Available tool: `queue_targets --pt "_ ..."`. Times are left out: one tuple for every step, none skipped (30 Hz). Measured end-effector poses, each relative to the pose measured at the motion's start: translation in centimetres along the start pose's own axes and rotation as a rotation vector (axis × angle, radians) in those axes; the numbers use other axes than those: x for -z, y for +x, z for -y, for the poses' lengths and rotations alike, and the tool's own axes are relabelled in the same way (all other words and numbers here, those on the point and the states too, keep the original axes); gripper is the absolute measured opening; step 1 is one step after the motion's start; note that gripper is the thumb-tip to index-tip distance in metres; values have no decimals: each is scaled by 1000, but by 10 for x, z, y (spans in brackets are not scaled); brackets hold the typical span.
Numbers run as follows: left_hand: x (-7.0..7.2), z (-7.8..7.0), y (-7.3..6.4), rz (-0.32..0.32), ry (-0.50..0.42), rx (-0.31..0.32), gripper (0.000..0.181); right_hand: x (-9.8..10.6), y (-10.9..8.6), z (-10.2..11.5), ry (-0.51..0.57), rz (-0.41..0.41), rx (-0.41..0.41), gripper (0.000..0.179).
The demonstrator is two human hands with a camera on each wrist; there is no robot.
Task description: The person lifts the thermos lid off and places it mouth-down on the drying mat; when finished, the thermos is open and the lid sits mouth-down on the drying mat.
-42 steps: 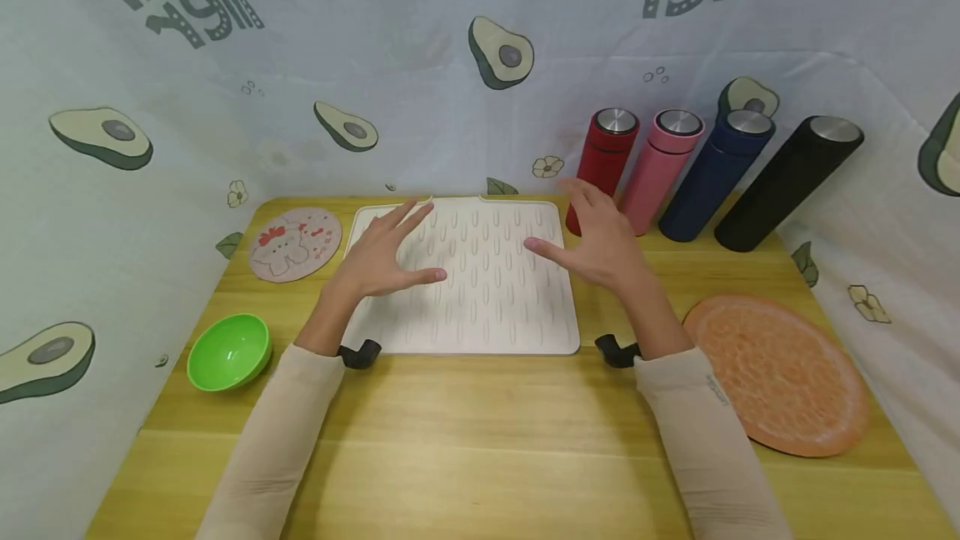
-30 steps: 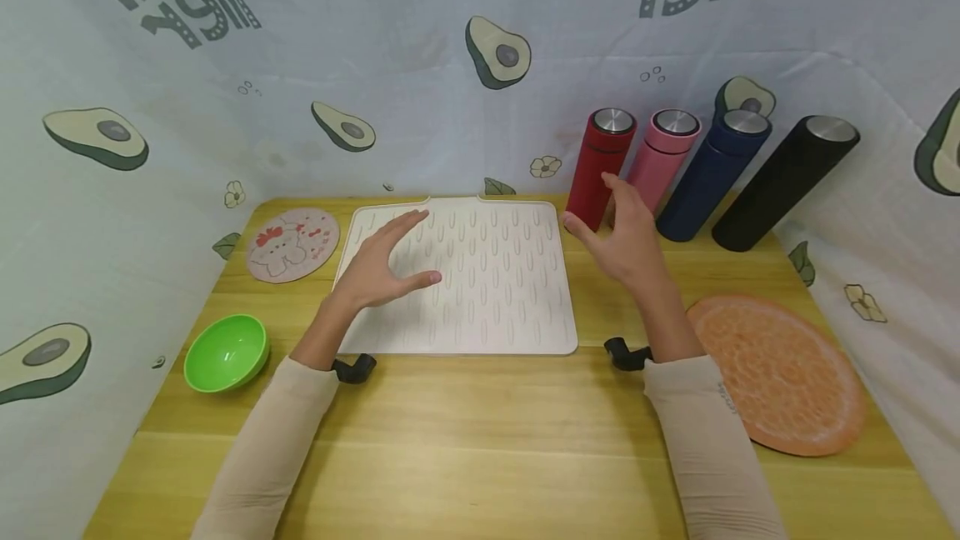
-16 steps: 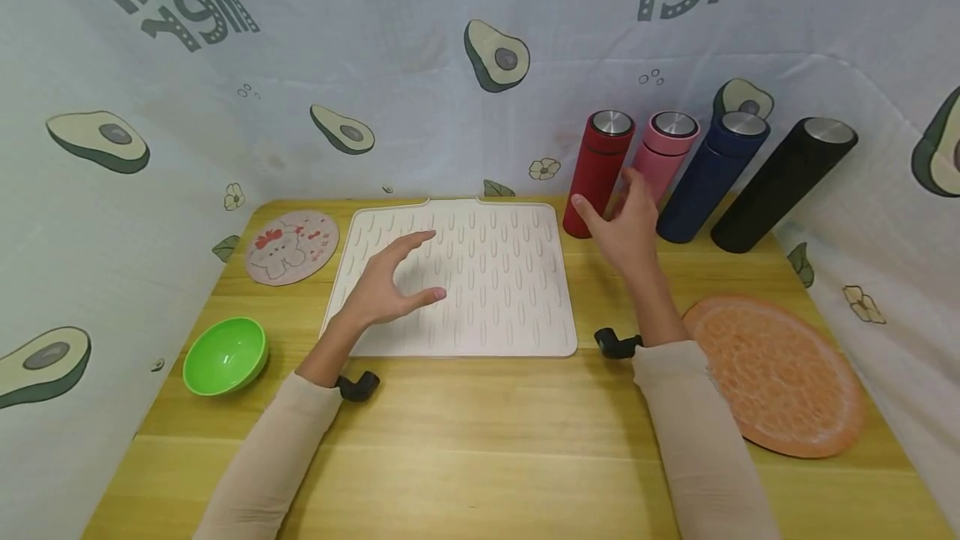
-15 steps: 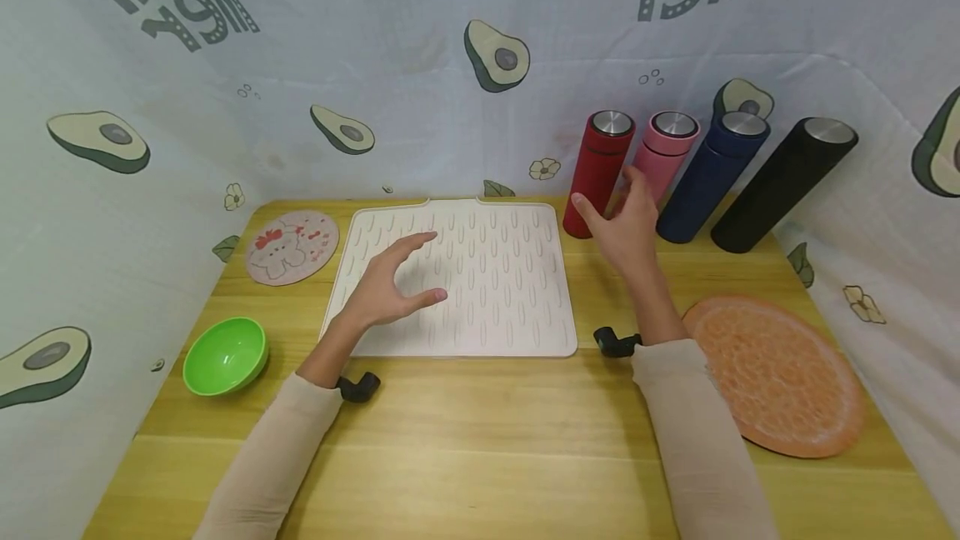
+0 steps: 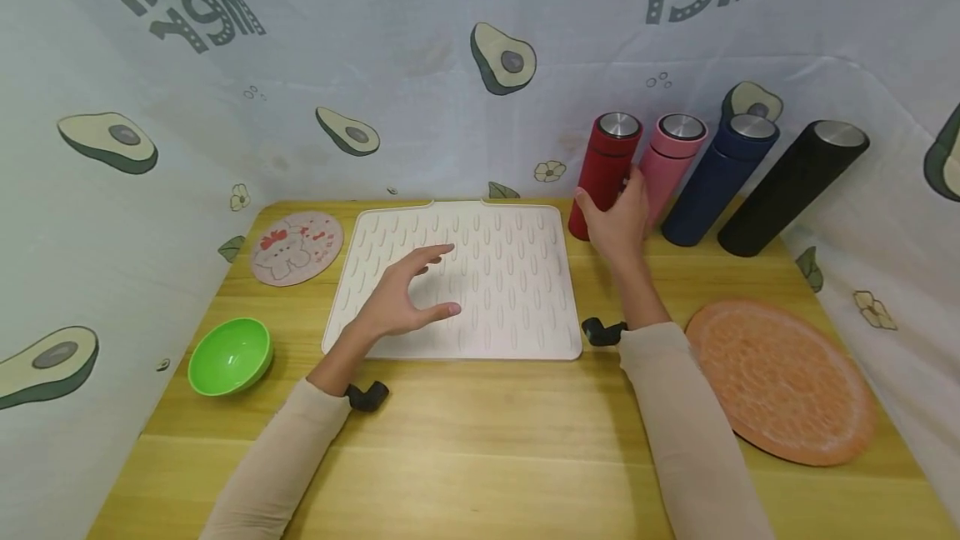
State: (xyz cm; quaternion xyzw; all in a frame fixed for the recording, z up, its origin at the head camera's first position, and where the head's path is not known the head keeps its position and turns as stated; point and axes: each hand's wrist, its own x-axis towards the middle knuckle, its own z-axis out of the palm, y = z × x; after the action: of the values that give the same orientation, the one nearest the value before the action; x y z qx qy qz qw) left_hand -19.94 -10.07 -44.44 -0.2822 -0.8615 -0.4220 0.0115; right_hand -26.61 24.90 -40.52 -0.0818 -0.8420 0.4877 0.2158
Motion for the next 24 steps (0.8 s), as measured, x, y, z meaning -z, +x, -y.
queue_targets --pt "-1 -1 0 4 -7 -6 87 0 0 0 -17 -2 -5 78" --pt "-1 -3 0 7 -8 -11 87 -1 1 -1 -36 -6 -8 78" --pt "-1 -4 1 9 -8 -16 87 -1 1 -2 -53 -9 -10 77" --pt "-2 -5 1 11 -8 -20 87 -1 1 -3 -69 -12 -8 76" --pt "-2 -6 1 11 -9 -25 87 -1 1 -3 -81 -15 -3 76" --pt "-1 -7 2 10 -9 -27 87 -1 1 -4 -94 -17 1 75" --pt "-1 -8 2 9 -8 -30 87 -1 1 -4 -103 -20 2 75" --pt "0 -8 2 9 -4 -32 87 -2 1 -4 -106 -21 5 74" --pt "1 -8 3 6 0 -33 87 -1 0 -4 -105 -20 6 74" --pt "2 -9 3 2 4 -33 87 -1 -1 -3 -101 -16 3 74" --pt "4 -9 3 -2 7 -32 87 0 -2 -4 -85 -12 4 75" --pt "6 -10 4 -7 10 -33 87 0 -4 -4 -69 -5 3 74" --pt "8 -10 4 -12 15 -34 86 1 -6 -3 -47 6 -2 75" --pt "9 -11 4 -18 21 -34 86 2 -8 -3 -24 16 -4 75" --pt "11 -11 4 -23 26 -36 85 3 -10 -3 -4 24 -7 75" --pt "13 -13 4 -26 29 -36 85 4 -12 -2 19 31 -4 75" --pt "15 -14 4 -29 36 -37 85 5 -14 -1 41 35 -2 75" --pt "17 -15 5 -31 40 -41 85 7 -16 1 48 39 -5 74" --pt "18 -17 5 -34 44 -42 84 9 -18 3 60 40 -2 74" --pt "20 -18 6 -38 46 -45 84 11 -21 6 64 40 5 73" --pt "21 -19 6 -42 47 -48 84 13 -23 9 68 40 17 72" --pt "23 -21 7 -48 48 -52 84 15 -26 11 73 43 30 71" --pt "25 -22 8 -57 50 -58 84 17 -29 14 75 47 42 70" --pt "26 -23 9 -67 45 -66 84 18 -33 17 76 53 59 69"
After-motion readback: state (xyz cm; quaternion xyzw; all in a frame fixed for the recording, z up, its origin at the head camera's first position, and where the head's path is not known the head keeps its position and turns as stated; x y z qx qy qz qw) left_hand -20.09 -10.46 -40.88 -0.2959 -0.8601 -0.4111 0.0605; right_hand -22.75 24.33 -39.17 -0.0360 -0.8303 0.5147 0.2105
